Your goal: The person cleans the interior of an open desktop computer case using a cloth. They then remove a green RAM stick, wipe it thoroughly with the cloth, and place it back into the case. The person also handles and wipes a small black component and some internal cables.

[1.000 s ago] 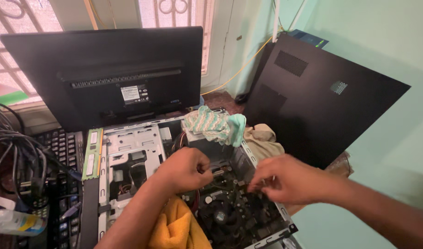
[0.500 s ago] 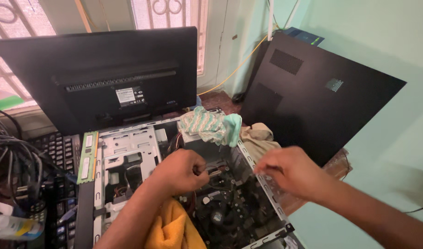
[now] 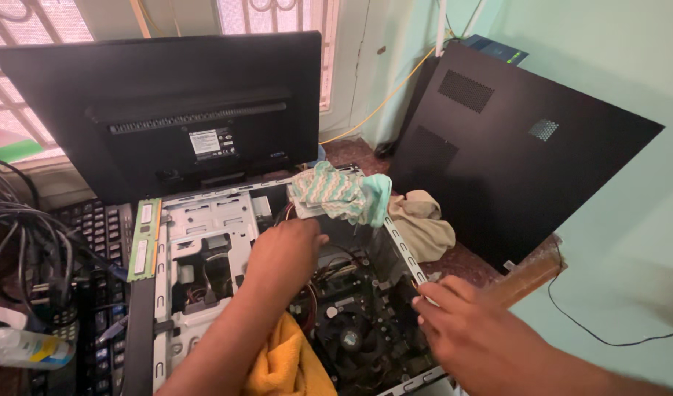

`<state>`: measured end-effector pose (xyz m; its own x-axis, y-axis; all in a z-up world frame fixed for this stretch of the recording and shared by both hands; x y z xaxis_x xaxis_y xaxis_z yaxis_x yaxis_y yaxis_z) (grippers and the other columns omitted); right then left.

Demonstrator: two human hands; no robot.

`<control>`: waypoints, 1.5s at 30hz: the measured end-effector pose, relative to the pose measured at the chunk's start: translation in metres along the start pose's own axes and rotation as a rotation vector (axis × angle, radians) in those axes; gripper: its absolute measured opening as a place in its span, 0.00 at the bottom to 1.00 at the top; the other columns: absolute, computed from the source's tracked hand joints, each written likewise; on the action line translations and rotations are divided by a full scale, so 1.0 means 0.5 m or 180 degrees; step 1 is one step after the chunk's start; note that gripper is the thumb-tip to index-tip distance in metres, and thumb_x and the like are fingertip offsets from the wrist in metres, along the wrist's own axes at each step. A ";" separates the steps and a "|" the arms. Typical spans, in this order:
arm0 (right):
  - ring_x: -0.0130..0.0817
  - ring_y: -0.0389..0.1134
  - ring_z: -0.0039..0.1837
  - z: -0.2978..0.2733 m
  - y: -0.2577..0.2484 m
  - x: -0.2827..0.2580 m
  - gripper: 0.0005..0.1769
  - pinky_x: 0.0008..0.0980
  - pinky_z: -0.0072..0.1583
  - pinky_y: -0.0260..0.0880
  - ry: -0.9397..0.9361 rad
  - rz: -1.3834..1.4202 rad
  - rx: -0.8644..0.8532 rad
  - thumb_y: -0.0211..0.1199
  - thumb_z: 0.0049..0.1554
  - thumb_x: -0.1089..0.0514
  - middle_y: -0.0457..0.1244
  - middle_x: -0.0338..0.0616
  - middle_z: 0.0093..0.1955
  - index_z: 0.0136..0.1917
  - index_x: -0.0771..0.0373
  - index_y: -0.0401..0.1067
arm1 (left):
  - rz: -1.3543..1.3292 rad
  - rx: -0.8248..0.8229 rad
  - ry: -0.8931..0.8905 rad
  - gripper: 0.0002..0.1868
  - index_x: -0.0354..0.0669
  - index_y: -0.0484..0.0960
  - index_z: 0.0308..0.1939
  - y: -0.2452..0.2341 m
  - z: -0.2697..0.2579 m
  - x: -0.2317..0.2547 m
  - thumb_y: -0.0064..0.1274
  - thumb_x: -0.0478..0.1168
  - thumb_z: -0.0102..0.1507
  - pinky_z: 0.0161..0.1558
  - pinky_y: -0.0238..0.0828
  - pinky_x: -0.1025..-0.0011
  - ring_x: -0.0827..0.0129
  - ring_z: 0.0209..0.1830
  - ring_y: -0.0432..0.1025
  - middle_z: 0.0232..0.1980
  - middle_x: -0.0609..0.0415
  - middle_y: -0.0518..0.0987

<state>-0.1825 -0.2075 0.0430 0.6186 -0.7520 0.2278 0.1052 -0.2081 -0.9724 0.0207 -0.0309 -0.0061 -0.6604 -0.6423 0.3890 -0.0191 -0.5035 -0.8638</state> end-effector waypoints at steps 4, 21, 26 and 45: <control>0.44 0.64 0.59 0.059 -0.016 0.022 0.06 0.43 0.60 0.62 0.0170 0.0651 -0.1072 0.60 0.48 0.64 0.66 0.49 0.48 0.35 0.65 0.78 | 0.0291 -0.0350 -0.0114 0.10 0.43 0.80 0.38 0.021 0.003 -0.004 0.50 0.46 0.66 0.41 0.74 0.52 0.49 0.38 0.78 0.34 0.45 0.82; 0.50 0.74 0.50 0.237 0.197 0.154 0.13 0.47 0.49 0.76 0.0362 0.0596 -0.1361 0.71 0.42 0.59 0.72 0.53 0.47 0.43 0.61 0.81 | 0.0651 -0.0360 0.0449 0.11 0.42 0.79 0.44 0.047 0.015 0.034 0.46 0.32 0.59 0.43 0.75 0.55 0.51 0.44 0.77 0.40 0.46 0.80; 0.44 0.75 0.53 0.274 0.278 0.122 0.19 0.47 0.53 0.76 0.0300 0.0475 -0.2405 0.77 0.39 0.53 0.73 0.46 0.51 0.46 0.58 0.83 | 0.0888 -0.0745 0.0410 0.12 0.44 0.79 0.46 0.061 0.025 0.037 0.46 0.32 0.60 0.43 0.78 0.57 0.51 0.42 0.79 0.40 0.47 0.81; 0.45 0.73 0.54 0.324 0.379 0.114 0.16 0.44 0.57 0.73 -0.0549 0.0218 -0.2269 0.75 0.43 0.51 0.72 0.47 0.52 0.45 0.58 0.83 | 0.0059 -0.1158 -0.0170 0.11 0.44 0.88 0.38 0.078 0.035 0.040 0.54 0.43 0.58 0.50 0.77 0.54 0.45 0.44 0.79 0.40 0.40 0.84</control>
<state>-0.0009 -0.1885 -0.1365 0.7255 -0.6810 0.0997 -0.4334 -0.5645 -0.7025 0.0199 -0.0734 -0.0265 -0.6231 -0.6835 0.3802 -0.2796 -0.2593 -0.9244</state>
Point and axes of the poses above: each hand's wrist, its own z-axis towards the middle knuckle, its own y-axis out of the palm, x = y × z, the point moved 3 cm from there along z, towards the middle knuckle
